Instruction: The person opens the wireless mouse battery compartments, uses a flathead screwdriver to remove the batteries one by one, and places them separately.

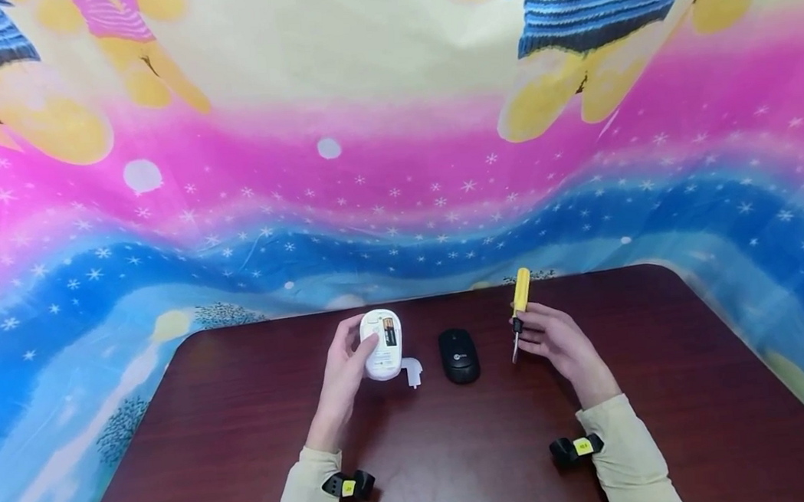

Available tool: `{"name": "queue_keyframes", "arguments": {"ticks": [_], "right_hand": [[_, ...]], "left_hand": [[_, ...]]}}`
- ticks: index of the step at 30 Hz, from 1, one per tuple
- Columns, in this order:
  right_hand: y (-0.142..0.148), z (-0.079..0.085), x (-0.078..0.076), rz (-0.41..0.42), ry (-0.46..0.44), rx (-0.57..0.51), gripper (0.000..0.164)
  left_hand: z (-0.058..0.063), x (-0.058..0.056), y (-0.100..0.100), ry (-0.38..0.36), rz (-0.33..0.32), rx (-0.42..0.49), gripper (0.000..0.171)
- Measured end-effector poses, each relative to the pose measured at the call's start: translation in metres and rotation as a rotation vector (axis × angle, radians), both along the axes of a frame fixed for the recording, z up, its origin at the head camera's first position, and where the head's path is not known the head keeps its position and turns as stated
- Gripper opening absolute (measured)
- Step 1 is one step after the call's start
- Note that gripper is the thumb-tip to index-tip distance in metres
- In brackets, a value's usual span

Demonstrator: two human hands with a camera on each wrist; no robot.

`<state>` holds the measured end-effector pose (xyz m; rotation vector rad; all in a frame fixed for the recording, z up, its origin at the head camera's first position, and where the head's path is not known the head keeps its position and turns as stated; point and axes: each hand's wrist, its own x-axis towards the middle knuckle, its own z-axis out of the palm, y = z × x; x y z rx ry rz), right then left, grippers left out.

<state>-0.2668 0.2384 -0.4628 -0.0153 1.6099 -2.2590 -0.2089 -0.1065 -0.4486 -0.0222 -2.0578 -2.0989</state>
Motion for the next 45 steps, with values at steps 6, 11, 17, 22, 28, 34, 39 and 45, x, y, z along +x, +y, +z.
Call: {"name": "queue_keyframes", "arguments": {"ticks": [6,11,17,22,28,34,39,45], "right_hand": [[0.009,-0.002,-0.002,-0.043,0.016,0.089,0.017],[0.012,-0.002,-0.003,-0.050,0.018,0.092,0.014],[0.014,-0.005,-0.005,-0.042,0.015,0.096,0.022],[0.016,-0.006,-0.006,-0.044,0.031,0.127,0.043],[0.018,-0.008,-0.007,-0.046,0.034,0.147,0.054],[0.019,-0.011,-0.006,-0.050,0.043,0.195,0.064],[0.020,-0.013,-0.006,-0.060,0.055,0.213,0.055],[0.021,-0.014,-0.007,-0.061,0.063,0.282,0.059]], "left_hand": [[0.003,-0.001,-0.001,-0.003,0.025,0.014,0.036],[0.003,-0.002,-0.001,-0.006,0.041,0.006,0.036],[-0.001,-0.002,-0.001,-0.023,0.082,-0.032,0.035],[-0.002,-0.003,-0.001,-0.028,0.098,-0.038,0.035],[-0.002,-0.002,0.000,-0.043,0.096,-0.037,0.035],[-0.002,-0.002,-0.001,-0.043,0.089,-0.037,0.036],[-0.002,-0.002,-0.001,-0.045,0.086,-0.038,0.036],[-0.003,-0.002,-0.001,-0.049,0.085,-0.044,0.036]]}}
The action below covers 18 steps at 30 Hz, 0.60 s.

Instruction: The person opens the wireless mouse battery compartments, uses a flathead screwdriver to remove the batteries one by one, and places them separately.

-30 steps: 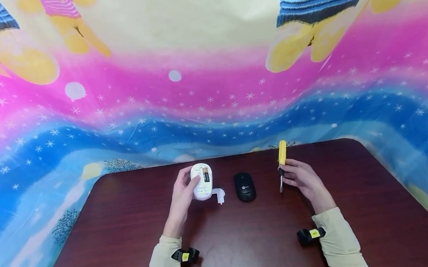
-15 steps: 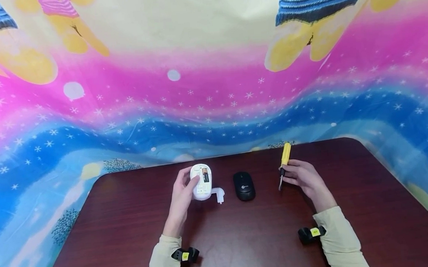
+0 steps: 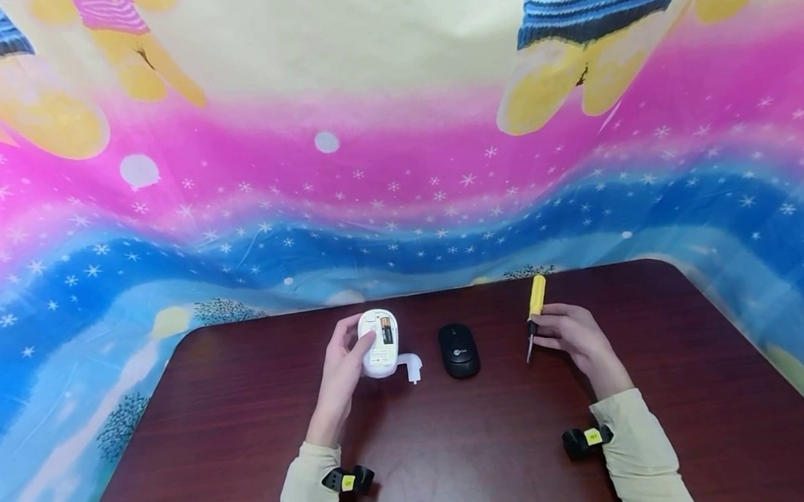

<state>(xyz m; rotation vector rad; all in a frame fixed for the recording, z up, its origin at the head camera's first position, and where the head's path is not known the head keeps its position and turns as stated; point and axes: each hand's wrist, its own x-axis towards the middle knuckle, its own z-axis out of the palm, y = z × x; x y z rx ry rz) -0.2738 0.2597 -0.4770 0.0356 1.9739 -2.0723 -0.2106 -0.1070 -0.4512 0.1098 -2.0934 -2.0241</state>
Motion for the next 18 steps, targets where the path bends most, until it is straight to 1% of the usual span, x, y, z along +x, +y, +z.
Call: {"name": "queue_keyframes", "arguments": {"ticks": [7,12,18], "right_hand": [[0.0016,-0.0019,-0.0003,0.007,0.027,0.098,0.061],[0.0031,-0.0038,0.0009,0.001,0.043,0.181,0.061],[0.0047,-0.0055,0.0020,-0.012,0.059,0.255,0.062]], "left_hand": [[-0.0008,0.0000,0.0001,-0.010,0.007,-0.018,0.036],[-0.0005,0.0011,0.0004,-0.018,0.003,-0.015,0.036],[-0.0016,0.0003,0.0006,-0.010,-0.002,-0.017,0.036]]}}
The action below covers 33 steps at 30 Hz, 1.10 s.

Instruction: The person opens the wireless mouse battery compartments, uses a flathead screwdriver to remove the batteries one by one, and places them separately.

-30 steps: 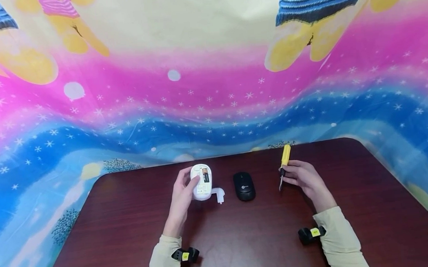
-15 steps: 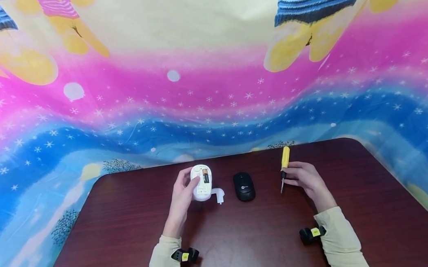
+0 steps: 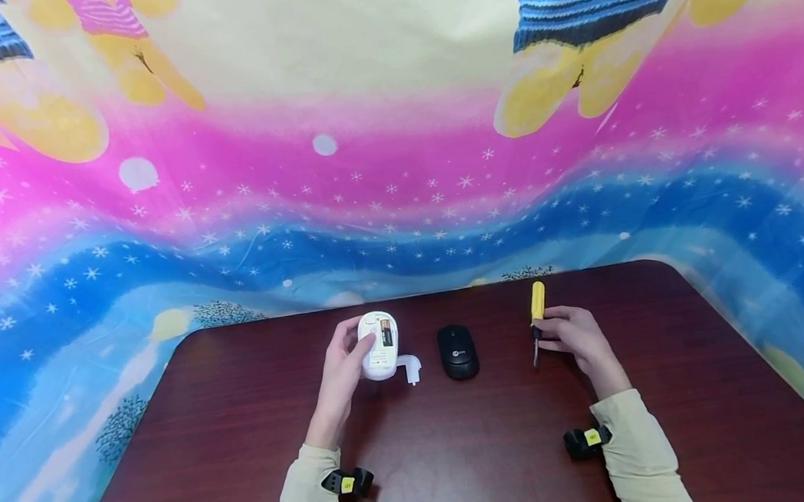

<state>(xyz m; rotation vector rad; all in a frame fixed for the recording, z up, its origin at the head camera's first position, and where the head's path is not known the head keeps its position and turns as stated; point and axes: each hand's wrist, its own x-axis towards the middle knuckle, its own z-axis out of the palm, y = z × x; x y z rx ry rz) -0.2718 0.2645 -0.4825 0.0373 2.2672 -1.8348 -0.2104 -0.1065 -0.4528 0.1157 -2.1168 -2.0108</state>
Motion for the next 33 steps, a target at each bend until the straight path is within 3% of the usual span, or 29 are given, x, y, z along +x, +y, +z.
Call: {"name": "queue_keyframes", "arguments": {"ticks": [21,33], "right_hand": [[-0.0059,-0.0012,0.0010,-0.016,0.045,0.235,0.049],[-0.0097,-0.0012,0.0013,-0.023,0.060,0.300,0.040]], "left_hand": [[0.0014,0.0014,-0.0007,0.025,0.047,0.037,0.036],[-0.0007,-0.0002,-0.0004,0.028,0.069,0.051,0.035]]}}
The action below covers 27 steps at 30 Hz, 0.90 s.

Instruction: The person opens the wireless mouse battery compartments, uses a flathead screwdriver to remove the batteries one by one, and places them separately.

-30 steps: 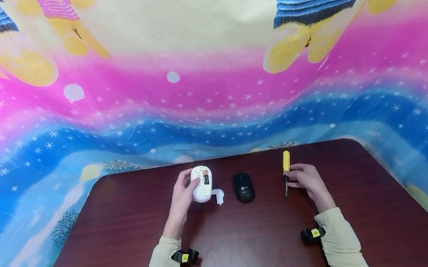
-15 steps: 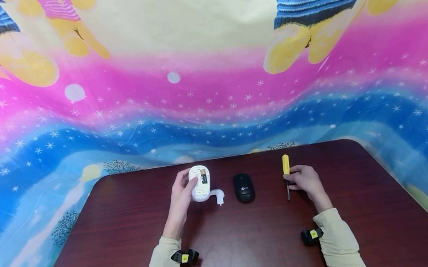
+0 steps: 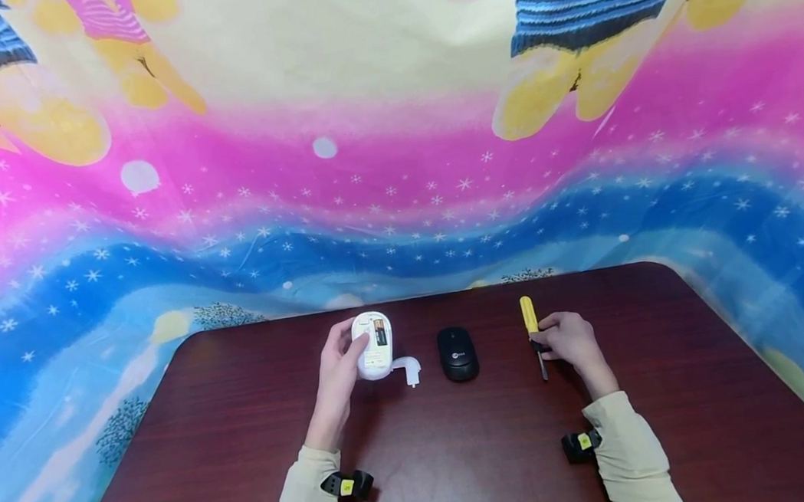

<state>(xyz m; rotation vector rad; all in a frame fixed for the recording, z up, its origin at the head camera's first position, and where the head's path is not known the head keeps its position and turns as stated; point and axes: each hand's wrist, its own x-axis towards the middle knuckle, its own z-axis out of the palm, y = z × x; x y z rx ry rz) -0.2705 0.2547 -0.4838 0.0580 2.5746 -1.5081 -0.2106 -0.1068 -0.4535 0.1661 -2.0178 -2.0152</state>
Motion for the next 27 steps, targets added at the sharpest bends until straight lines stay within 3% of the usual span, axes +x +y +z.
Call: {"name": "queue_keyframes", "arguments": {"ticks": [11,18,27], "right_hand": [[-0.004,0.007,0.003,0.002,0.051,0.077,0.038],[-0.008,0.010,0.004,-0.089,0.216,0.126,0.037],[-0.024,0.037,0.011,-0.153,0.405,0.090,0.031]], "left_hand": [[0.000,0.002,0.001,0.016,-0.013,-0.004,0.036],[0.000,0.002,0.002,-0.004,-0.030,0.006,0.037],[-0.002,0.001,0.001,-0.030,-0.051,0.016,0.038]]}}
